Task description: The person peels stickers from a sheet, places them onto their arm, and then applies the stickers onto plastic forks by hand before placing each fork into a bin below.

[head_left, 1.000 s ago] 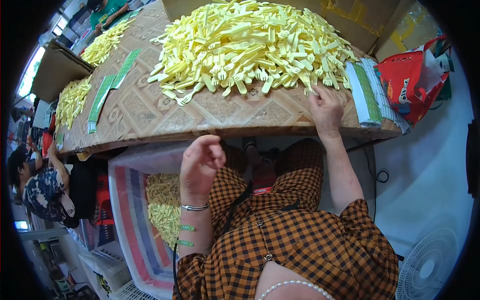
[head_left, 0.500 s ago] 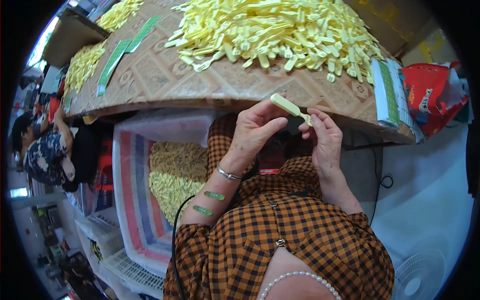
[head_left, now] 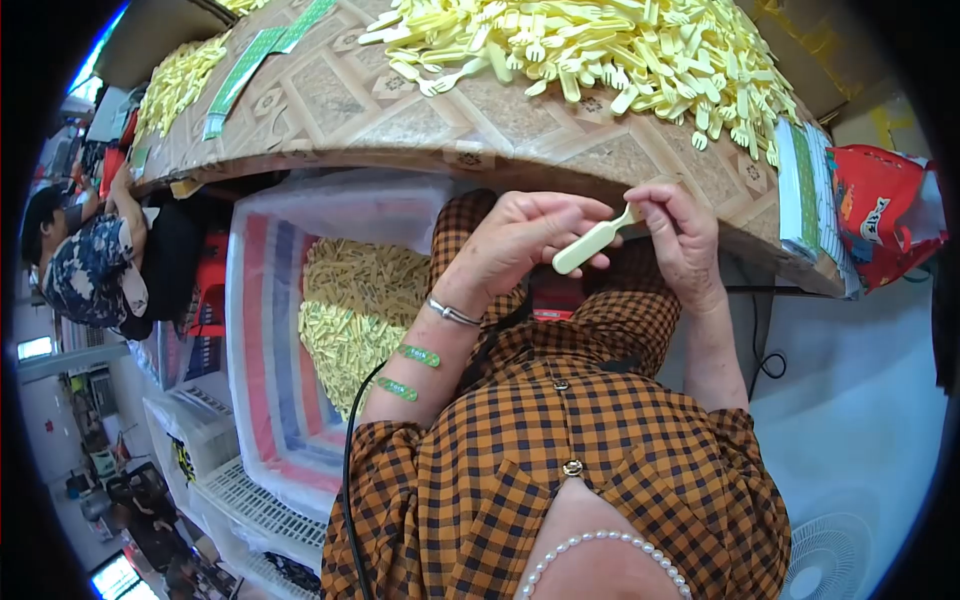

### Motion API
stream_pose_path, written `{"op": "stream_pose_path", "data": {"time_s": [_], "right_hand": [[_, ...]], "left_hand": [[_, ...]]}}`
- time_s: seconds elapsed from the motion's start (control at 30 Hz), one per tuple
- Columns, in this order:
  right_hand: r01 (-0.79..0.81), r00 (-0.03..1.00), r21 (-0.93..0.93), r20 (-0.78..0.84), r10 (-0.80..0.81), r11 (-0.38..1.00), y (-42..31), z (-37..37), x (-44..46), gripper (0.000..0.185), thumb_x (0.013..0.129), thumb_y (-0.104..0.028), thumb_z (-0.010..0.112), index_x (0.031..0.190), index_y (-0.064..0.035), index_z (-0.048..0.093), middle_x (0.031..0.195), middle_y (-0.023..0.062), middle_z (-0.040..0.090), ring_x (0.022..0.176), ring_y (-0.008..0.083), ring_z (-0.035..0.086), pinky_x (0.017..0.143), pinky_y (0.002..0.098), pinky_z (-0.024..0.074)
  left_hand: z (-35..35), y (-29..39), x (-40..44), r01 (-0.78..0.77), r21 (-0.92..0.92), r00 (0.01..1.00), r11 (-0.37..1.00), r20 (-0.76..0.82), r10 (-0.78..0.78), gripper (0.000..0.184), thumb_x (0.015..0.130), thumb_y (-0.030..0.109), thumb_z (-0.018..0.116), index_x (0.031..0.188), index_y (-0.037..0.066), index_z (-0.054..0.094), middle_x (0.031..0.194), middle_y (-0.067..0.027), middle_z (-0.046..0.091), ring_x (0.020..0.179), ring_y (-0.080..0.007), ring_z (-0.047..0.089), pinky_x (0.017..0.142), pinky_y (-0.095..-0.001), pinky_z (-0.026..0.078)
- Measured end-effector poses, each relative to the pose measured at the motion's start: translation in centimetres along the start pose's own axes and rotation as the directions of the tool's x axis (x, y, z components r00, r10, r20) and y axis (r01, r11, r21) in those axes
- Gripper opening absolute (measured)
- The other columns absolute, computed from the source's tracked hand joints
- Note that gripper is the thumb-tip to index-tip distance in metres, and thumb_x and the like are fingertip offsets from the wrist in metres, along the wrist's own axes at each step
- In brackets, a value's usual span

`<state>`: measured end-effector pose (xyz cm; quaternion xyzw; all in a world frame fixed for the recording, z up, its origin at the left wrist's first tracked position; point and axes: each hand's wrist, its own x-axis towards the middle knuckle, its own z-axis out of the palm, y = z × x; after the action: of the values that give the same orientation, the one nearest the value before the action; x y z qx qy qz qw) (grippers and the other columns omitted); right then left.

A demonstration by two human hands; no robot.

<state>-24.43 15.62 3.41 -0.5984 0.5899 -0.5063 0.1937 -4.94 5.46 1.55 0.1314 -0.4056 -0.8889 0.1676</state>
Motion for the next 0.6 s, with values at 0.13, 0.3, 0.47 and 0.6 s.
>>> {"op": "stream_pose_path", "data": {"time_s": [0.13, 0.3, 0.47, 0.6], "right_hand": [[0.034, 0.999, -0.086, 0.027, -0.032, 0.996, -0.8, 0.1, 0.9, 0.013, 0.091, -0.002, 0.058, 0.101, -0.0038, 0.067, 0.082, 0.0059, 0.066, 0.075, 0.0127, 0.064, 0.068, 0.0246, 0.0493], [0.416, 0.859, -0.429, -0.105, -0.501, 0.802, -3.7, 2.5, 1.1, 0.025, 0.073, -0.004, 0.074, 0.097, -0.0056, 0.068, 0.099, 0.0101, 0.065, 0.089, 0.0254, 0.061, 0.080, 0.0390, 0.0475], [0.736, 0.665, -0.099, 0.288, -0.689, 0.669, -6.1, 6.7, -0.8, 0.025, 0.069, -0.012, 0.072, 0.094, -0.0104, 0.069, 0.094, 0.0016, 0.066, 0.087, 0.0181, 0.063, 0.089, 0.0351, 0.0469], [0.734, 0.633, -0.028, 0.391, -0.668, 0.678, -5.7, 8.6, -1.0, 0.026, 0.071, -0.015, 0.076, 0.097, -0.0126, 0.070, 0.101, 0.0009, 0.067, 0.087, 0.0171, 0.063, 0.094, 0.0381, 0.0439]], "left_hand": [[0.6, -1.0, 0.0, 0.074, -0.084, 0.992, 0.994, 0.105, -0.065, 0.036, 0.094, 0.012, 0.059, 0.126, -0.004, 0.054, 0.103, -0.0192, 0.068, 0.084, -0.0212, 0.070, 0.072, -0.0298, 0.059], [0.4, -2.0, 1.6, -0.104, -0.319, 0.992, 0.942, -0.102, 0.075, 0.033, 0.093, 0.012, 0.060, 0.123, -0.001, 0.056, 0.101, -0.0140, 0.068, 0.087, -0.0207, 0.069, 0.075, -0.0310, 0.059], [0.2, -1.4, 3.2, -0.101, -0.308, 0.981, 0.946, -0.186, 0.044, 0.036, 0.094, 0.019, 0.062, 0.123, 0.001, 0.053, 0.108, -0.0161, 0.064, 0.099, -0.0256, 0.066, 0.081, -0.0324, 0.058], [0.6, -1.6, 3.7, -0.105, -0.292, 0.983, 0.950, -0.173, 0.055, 0.035, 0.093, 0.022, 0.064, 0.120, 0.003, 0.055, 0.108, -0.0141, 0.064, 0.096, -0.0244, 0.067, 0.082, -0.0315, 0.058]]}}
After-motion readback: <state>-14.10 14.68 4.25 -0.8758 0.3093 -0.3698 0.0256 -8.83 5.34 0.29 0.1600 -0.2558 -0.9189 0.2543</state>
